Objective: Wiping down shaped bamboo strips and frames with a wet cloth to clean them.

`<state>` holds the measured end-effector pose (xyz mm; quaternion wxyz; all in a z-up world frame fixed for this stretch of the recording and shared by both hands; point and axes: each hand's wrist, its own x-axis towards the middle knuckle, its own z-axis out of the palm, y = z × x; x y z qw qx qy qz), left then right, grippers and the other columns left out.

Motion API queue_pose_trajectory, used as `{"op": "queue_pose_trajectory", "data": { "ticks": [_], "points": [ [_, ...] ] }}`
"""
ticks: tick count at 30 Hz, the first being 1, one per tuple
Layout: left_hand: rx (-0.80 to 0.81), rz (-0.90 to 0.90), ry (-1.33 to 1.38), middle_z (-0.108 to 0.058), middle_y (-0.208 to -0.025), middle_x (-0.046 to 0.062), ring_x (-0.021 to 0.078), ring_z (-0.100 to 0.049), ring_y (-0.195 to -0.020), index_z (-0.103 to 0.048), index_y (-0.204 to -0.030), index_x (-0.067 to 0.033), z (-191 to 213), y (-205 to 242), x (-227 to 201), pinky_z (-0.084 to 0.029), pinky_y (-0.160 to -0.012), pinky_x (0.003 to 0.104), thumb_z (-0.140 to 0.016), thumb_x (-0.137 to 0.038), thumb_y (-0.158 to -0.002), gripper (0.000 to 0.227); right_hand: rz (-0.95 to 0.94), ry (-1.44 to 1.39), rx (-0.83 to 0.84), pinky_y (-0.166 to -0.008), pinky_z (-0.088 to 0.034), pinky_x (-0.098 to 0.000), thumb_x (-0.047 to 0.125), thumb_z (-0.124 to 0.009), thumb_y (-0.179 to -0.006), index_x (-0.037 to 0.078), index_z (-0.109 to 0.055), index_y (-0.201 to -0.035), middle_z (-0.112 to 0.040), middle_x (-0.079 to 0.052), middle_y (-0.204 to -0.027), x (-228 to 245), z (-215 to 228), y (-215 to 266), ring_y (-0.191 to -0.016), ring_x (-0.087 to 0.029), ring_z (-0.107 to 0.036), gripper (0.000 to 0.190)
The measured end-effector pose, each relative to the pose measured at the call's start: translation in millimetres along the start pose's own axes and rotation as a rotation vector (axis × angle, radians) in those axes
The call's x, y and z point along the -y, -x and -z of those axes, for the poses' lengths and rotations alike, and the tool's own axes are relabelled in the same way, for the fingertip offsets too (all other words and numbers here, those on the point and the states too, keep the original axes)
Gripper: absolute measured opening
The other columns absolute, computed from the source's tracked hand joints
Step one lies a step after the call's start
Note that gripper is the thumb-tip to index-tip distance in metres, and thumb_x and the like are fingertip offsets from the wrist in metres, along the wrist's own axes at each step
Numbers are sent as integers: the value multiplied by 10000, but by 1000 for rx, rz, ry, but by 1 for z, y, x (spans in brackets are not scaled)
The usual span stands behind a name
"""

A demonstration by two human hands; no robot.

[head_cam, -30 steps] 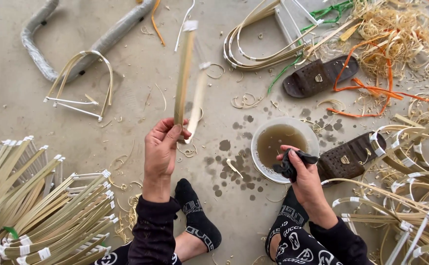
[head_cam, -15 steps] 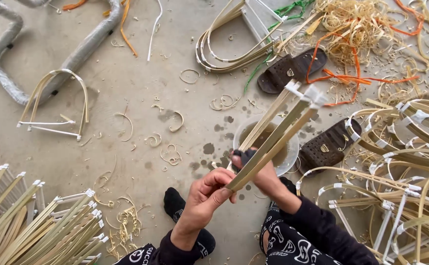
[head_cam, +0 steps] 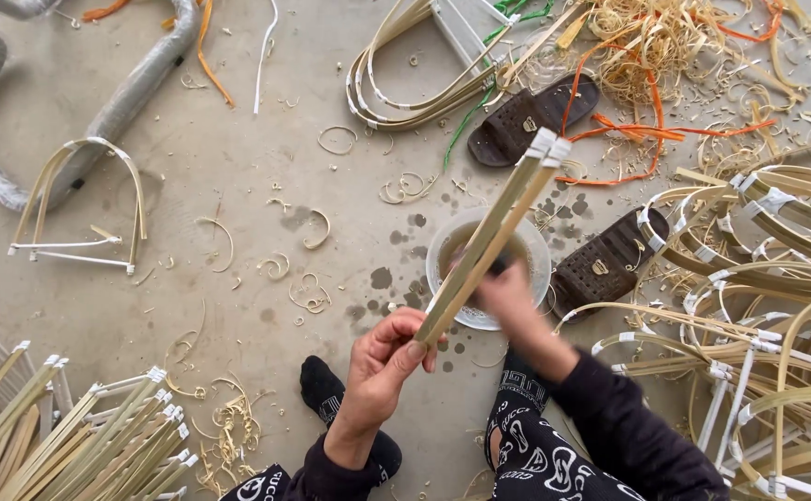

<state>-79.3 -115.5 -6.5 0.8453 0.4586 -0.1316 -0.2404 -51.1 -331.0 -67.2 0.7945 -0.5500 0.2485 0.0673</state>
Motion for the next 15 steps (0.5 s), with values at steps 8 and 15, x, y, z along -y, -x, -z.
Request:
{"op": "queue_pose_trajectory", "data": {
  "ticks": [8,15],
  "points": [
    [-15,119,43,-689,-1110,136,139,-613,-841,-657,-1131,38,-14,15,-2,-518,-776,284,-636,-69,-1023,153,210,211,-20,-681,-602,-287,161,-767,-869,3,-714,-987,-745,-71,-872,-6,10,-11,-761,-131,-720,204],
    [-23,168,3,-673,-1126,139,159,-620,-870,-651,-1132,52,-20,19,-13,-520,-816,331,-640,-128,-1041,202,519,83,-192,-681,-559,-269,168,-804,-945,-2,-695,-1017,-715,-42,-884,26,47,-57,-750,-103,-667,215]
  ]
}}
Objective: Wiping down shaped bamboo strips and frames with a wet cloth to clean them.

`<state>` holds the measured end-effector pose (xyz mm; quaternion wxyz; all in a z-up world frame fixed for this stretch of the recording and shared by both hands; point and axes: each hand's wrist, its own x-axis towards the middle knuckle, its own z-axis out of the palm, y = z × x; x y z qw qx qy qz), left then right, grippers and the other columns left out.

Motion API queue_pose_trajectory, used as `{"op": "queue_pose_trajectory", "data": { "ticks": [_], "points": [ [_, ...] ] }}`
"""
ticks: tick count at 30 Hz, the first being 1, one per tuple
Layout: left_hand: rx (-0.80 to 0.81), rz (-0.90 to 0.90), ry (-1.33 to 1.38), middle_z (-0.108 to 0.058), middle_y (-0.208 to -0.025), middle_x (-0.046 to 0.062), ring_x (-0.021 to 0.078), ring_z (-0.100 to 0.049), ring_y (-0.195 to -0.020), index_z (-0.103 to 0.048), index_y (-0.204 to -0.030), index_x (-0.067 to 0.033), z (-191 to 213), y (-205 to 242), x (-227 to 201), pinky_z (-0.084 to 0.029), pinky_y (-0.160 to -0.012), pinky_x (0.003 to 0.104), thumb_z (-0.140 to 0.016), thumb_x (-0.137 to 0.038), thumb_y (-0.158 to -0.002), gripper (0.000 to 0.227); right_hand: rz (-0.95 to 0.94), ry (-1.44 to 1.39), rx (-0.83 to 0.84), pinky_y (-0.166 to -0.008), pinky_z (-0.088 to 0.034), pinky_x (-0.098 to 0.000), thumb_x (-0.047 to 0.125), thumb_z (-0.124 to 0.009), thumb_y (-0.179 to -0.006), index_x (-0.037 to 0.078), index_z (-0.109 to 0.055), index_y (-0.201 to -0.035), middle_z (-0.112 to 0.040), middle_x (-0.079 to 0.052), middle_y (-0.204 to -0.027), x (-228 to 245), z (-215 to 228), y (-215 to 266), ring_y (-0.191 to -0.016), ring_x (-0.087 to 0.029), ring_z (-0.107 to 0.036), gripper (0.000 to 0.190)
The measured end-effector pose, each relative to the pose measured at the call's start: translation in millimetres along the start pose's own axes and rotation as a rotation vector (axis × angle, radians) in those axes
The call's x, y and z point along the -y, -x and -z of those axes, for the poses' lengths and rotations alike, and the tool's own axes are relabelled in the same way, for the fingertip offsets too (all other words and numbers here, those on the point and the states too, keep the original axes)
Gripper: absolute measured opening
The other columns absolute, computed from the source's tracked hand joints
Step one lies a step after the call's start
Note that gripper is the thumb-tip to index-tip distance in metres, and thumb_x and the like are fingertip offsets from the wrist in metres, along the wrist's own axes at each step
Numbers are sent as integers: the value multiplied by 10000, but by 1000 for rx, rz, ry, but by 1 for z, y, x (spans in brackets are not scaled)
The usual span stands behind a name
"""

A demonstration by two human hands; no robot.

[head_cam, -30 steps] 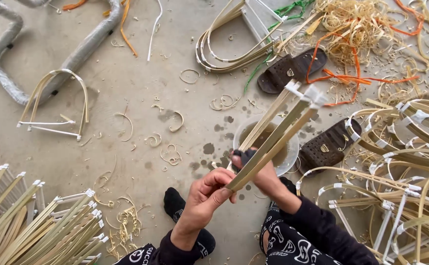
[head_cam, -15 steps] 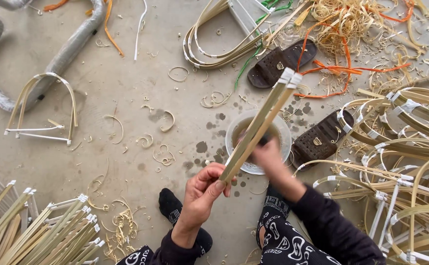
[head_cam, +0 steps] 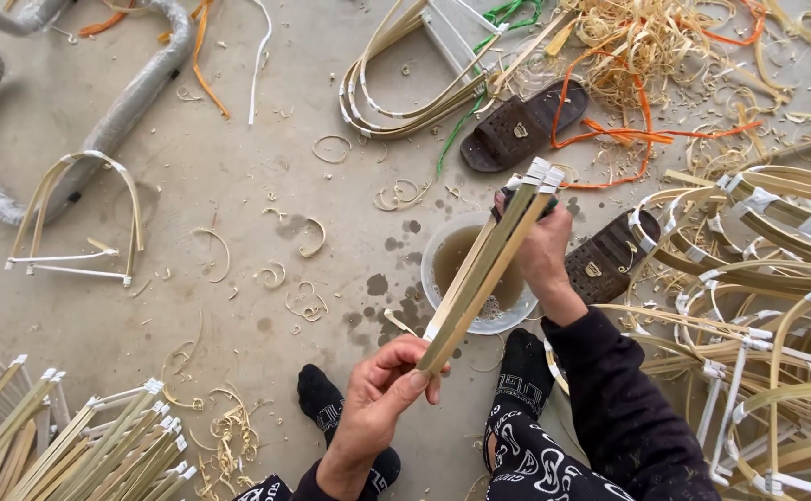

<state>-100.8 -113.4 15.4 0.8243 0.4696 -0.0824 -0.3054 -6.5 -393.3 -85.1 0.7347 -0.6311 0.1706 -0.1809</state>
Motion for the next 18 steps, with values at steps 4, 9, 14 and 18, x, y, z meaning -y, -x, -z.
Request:
{"op": "queue_pose_trajectory", "data": {
  "ticks": [4,9,14,18],
  "points": [
    [131,-96,2,-652,-1248,141,208,-614,-1105,-655,-1236,56,20,-16,-6,-478,-1017,385,-616,-267,-1082,360,-44,-49,-32,-679,-538,-254,165,-785,-953,4,-688,-1012,-705,-41,-880,6,5,13,-754,-103,-653,197],
    [-133,276,-304,-657,-1275,54,129,-657,-1024,-457,-1515,-80,30,-46,25,-539,-953,354,-512,-454,-1011,630,87,-221,193,-785,-542,-225,182,-747,-972,54,-579,-1064,-687,-24,-986,26,-10,36,-892,-81,-660,231],
    [-96,439,-8,-621,-745,71,102,-534,-418,-581,-1396,-29,34,-31,74,-432,-372,246,-497,-389,-1074,490,-90,-262,41,-738,-521,-242,104,-785,-907,61,-592,-1031,-662,-16,-945,2,-24,49,-834,-86,-631,233],
    [-124,427,91,-514,-587,-19,58,-473,-343,-667,-1271,5,50,-25,72,-399,-329,214,-491,-339,-1087,428,-324,-205,104,-665,-511,-246,122,-780,-906,48,-665,-994,-658,12,-882,-8,-23,83,-762,-81,-607,163]
  ]
}}
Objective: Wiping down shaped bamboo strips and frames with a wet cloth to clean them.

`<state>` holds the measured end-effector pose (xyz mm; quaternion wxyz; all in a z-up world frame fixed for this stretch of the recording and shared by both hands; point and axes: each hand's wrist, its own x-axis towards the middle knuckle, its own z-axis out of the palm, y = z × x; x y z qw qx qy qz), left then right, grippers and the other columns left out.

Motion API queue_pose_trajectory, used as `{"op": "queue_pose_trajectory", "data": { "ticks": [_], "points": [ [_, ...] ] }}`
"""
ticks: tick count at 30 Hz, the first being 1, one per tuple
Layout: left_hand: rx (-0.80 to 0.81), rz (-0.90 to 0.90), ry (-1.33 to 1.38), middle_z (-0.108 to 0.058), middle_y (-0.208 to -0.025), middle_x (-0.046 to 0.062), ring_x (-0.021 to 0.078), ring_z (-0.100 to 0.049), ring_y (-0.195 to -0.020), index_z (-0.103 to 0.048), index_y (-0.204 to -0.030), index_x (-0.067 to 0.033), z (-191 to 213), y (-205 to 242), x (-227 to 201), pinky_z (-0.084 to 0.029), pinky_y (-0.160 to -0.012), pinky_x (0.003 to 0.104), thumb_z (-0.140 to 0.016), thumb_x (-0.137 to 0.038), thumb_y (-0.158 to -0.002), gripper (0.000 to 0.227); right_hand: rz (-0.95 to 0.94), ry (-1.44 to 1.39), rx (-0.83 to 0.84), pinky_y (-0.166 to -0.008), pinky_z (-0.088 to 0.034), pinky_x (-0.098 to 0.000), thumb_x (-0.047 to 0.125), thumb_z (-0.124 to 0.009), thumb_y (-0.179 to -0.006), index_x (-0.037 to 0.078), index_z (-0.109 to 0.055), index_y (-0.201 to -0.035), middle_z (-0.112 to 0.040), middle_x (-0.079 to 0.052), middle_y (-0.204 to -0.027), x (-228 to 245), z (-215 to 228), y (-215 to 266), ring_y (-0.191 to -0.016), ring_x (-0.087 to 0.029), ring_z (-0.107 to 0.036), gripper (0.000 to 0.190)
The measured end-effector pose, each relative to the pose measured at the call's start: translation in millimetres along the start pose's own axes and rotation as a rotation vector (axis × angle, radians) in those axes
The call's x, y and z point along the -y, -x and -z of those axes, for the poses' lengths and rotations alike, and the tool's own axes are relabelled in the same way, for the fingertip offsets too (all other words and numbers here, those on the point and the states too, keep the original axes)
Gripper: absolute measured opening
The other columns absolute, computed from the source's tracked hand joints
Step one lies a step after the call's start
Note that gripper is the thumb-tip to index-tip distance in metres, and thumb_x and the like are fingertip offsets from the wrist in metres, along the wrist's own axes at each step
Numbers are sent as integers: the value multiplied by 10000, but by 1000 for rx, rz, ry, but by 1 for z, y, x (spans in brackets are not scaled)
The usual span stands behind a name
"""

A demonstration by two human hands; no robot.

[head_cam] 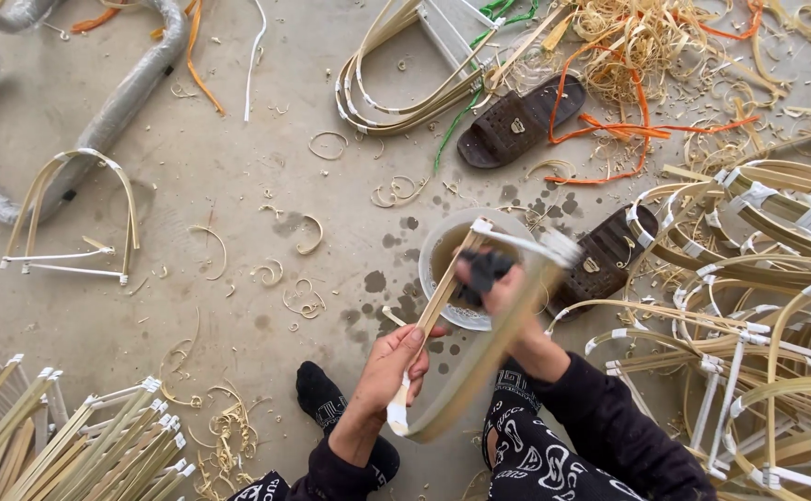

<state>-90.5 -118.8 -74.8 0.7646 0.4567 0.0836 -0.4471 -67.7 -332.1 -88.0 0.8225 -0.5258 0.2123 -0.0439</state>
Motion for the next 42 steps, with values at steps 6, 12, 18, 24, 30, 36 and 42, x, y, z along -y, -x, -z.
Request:
{"op": "queue_pose_trajectory", "data": {
  "ticks": [6,12,18,24,30,36,42],
  "points": [
    [-154,139,-7,-618,-701,17,87,-535,-460,-597,-1269,115,14,-8,9,-444,-431,247,-476,-286,-1109,449,-298,148,178,-620,-469,-253,109,-745,-895,29,-739,-1017,-691,-27,-840,-28,8,15,-704,-104,-595,146],
    [-41,167,22,-522,-585,0,84,-447,-350,-599,-1337,34,-23,9,-18,-362,-337,234,-497,-210,-1021,412,91,-116,-48,-817,-572,-279,70,-732,-938,20,-705,-1070,-721,-36,-996,-8,26,-23,-877,-118,-685,143],
    [-33,76,40,-445,-560,-7,80,-406,-334,-605,-1349,67,-2,9,-8,-358,-344,222,-430,-294,-1097,474,4,-81,-202,-832,-536,-281,106,-716,-956,37,-705,-1204,-715,-15,-1038,11,9,10,-935,-103,-657,258],
    [-402,287,114,-593,-697,25,31,-523,-479,-525,-1377,183,-50,11,-49,-436,-476,163,-388,-134,-1135,421,8,-113,-35,-852,-544,-269,131,-718,-911,45,-688,-1221,-705,-23,-1069,-6,26,13,-949,-100,-659,323],
    [-30,66,-11,-433,-527,-20,89,-428,-342,-608,-1328,50,-23,12,-4,-391,-370,243,-414,-327,-1089,487,121,61,-66,-743,-525,-306,124,-664,-1008,21,-663,-1141,-654,-37,-972,20,14,5,-833,-129,-614,168],
    [-45,74,18,-436,-530,-24,87,-414,-328,-626,-1300,21,-10,4,4,-363,-343,251,-440,-342,-1068,469,-125,-76,-56,-797,-537,-289,78,-679,-907,43,-648,-1139,-681,-30,-959,-21,32,2,-880,-135,-635,236],
    [-61,-17,34,-522,-717,-20,48,-449,-575,-618,-1276,102,44,-18,58,-367,-536,235,-533,-299,-1197,417,-201,26,192,-873,-561,-278,125,-681,-918,68,-662,-1219,-742,-37,-1115,22,-1,27,-998,-123,-689,307]
  ]
}}
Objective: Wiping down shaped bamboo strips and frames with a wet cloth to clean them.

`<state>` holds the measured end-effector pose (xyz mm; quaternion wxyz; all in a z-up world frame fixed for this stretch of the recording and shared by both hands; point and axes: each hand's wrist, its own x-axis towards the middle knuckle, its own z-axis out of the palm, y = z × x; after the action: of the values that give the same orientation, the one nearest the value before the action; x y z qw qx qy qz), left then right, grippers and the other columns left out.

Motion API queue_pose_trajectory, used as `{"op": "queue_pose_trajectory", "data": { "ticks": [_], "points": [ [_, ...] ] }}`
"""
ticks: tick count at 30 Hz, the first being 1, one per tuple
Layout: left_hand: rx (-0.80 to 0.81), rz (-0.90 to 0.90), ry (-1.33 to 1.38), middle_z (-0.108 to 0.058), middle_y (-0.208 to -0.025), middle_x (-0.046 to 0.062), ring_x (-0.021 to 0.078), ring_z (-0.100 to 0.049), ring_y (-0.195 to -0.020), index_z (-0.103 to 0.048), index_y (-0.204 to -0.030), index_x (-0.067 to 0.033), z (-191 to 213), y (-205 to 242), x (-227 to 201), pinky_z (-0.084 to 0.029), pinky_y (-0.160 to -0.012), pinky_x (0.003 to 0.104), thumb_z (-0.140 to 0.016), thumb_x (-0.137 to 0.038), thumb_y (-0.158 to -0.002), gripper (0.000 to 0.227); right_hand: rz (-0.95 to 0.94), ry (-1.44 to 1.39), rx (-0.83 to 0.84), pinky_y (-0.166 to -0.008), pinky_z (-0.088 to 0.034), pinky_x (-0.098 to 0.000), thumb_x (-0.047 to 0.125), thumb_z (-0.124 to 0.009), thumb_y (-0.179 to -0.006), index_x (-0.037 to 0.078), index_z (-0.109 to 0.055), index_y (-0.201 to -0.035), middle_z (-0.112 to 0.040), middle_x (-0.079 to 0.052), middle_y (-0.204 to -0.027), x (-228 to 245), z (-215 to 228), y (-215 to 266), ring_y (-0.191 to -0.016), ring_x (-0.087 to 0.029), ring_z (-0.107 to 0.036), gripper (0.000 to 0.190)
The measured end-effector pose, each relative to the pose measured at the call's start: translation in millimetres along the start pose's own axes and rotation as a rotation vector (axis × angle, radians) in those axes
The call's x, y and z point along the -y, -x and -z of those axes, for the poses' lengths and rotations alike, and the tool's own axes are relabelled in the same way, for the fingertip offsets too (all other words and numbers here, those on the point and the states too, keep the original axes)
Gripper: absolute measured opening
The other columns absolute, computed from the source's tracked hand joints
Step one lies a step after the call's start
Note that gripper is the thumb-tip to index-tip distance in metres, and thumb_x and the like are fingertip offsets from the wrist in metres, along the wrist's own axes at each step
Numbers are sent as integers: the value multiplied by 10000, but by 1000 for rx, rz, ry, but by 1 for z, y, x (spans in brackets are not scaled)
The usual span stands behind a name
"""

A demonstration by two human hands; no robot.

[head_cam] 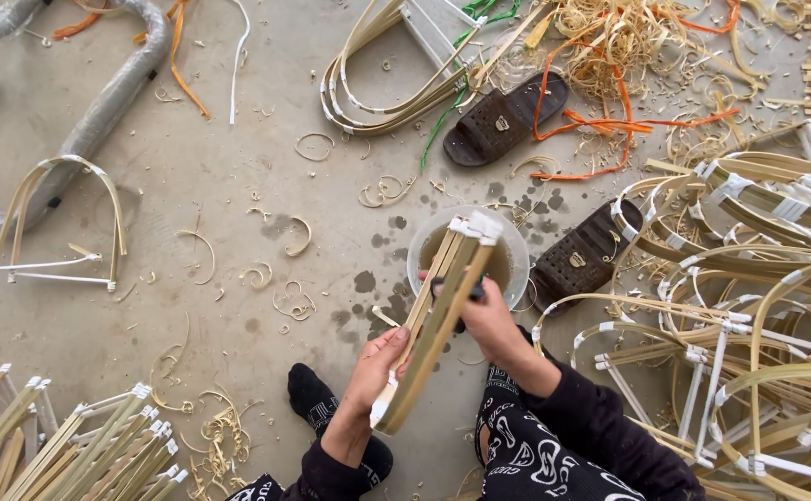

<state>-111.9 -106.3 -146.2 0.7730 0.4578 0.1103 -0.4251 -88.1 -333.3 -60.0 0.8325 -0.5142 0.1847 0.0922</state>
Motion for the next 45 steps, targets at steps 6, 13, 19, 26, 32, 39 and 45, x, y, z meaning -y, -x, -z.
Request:
{"op": "queue_pose_trajectory", "data": {
  "ticks": [6,13,19,26,32,39,45],
  "points": [
    [16,66,-38,-442,-530,-17,86,-426,-331,-654,-1262,-9,-77,33,-65,-365,-335,248,-439,-338,-1068,439,291,120,-83,-823,-621,-344,121,-738,-943,-28,-659,-1190,-709,-131,-1078,6,40,-42,-922,-205,-733,299],
    [9,73,63,-450,-556,-8,107,-438,-337,-583,-1180,0,-44,15,-42,-365,-338,251,-419,-316,-1098,365,-153,20,-5,-736,-641,-332,183,-692,-877,36,-690,-1112,-781,-66,-977,-10,-9,-1,-874,-130,-770,278],
    [89,16,-5,-479,-606,-55,19,-468,-514,-661,-1229,5,-35,12,-30,-429,-516,193,-470,-338,-1123,407,156,103,-169,-648,-569,-276,124,-756,-932,-29,-742,-1075,-749,-58,-878,-9,29,-36,-743,-125,-681,209],
    [-6,213,-8,-659,-687,0,52,-538,-498,-590,-1293,-40,-68,32,-75,-415,-439,218,-475,-405,-1020,470,416,123,-301,-733,-583,-262,126,-760,-941,-17,-695,-1083,-740,-45,-950,14,44,-46,-816,-111,-702,212],
    [177,165,-5,-599,-693,-23,19,-482,-471,-531,-1426,-49,-53,19,-61,-325,-383,176,-675,-103,-947,503,359,238,-148,-777,-581,-257,161,-760,-935,1,-697,-1094,-761,-62,-1003,23,24,-19,-863,-112,-701,234],
    [81,161,39,-697,-902,0,38,-612,-681,-578,-1296,43,-43,18,-52,-471,-591,206,-661,-13,-962,349,38,333,-6,-647,-581,-285,165,-775,-872,43,-722,-1127,-752,-88,-919,-28,-12,13,-801,-125,-708,288],
    [89,235,-105,-541,-608,-24,27,-422,-376,-588,-1204,-37,-72,37,-79,-278,-313,213,-652,-72,-881,331,552,657,-223,-711,-614,-246,196,-723,-975,55,-714,-1009,-774,-13,-893,37,18,-37,-780,-92,-751,144]
  ]
}}
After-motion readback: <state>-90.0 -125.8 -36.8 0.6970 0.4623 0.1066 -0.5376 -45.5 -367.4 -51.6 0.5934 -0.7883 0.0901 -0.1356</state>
